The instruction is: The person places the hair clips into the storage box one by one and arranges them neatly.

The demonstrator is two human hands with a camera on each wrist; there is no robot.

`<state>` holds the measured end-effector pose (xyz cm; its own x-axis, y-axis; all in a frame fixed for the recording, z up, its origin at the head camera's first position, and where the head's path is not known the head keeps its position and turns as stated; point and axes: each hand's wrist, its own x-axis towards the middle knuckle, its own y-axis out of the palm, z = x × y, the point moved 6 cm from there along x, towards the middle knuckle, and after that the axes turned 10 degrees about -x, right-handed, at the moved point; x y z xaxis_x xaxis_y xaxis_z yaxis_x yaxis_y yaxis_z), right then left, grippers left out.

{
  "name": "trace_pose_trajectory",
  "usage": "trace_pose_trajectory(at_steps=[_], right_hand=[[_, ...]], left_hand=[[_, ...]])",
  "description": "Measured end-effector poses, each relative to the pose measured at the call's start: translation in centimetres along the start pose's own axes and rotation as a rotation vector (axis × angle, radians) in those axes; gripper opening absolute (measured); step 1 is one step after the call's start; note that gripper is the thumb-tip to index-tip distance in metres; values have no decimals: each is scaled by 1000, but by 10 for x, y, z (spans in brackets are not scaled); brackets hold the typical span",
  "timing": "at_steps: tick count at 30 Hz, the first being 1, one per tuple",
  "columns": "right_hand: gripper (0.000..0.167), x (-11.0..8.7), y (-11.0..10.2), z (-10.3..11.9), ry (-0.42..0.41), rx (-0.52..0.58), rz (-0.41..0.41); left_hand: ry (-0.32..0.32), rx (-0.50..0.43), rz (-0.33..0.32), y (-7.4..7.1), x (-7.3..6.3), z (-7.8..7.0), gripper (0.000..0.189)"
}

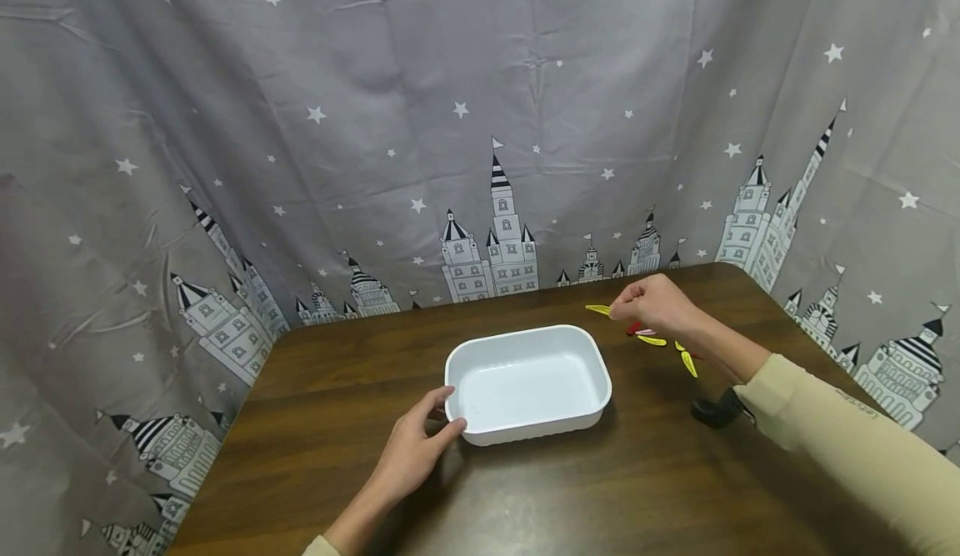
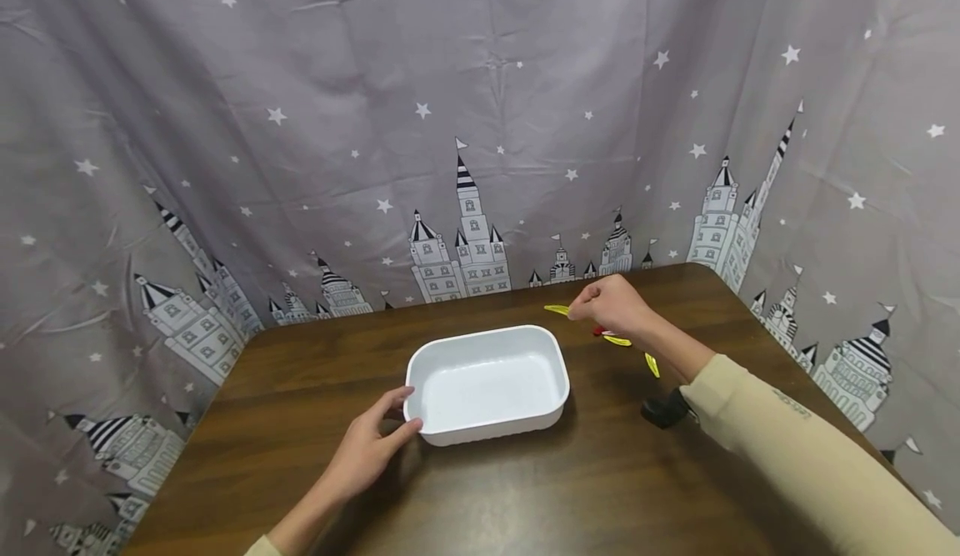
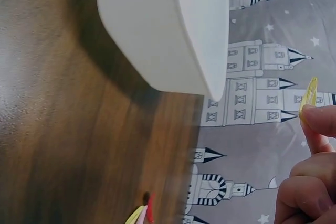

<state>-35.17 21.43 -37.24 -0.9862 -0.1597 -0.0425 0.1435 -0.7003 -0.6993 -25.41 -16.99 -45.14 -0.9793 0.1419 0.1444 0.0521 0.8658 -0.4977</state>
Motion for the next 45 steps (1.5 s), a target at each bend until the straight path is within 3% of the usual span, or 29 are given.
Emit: trace_pose_trajectory(at_steps=[26,45], right_hand=[[18,22,11,42,-82,-44,71],[10,45,41,78,-123,-49,217]], left_hand=[[-10,38,12,-1,3,-4,53],[-21,36,19,-2,3,-5,54]])
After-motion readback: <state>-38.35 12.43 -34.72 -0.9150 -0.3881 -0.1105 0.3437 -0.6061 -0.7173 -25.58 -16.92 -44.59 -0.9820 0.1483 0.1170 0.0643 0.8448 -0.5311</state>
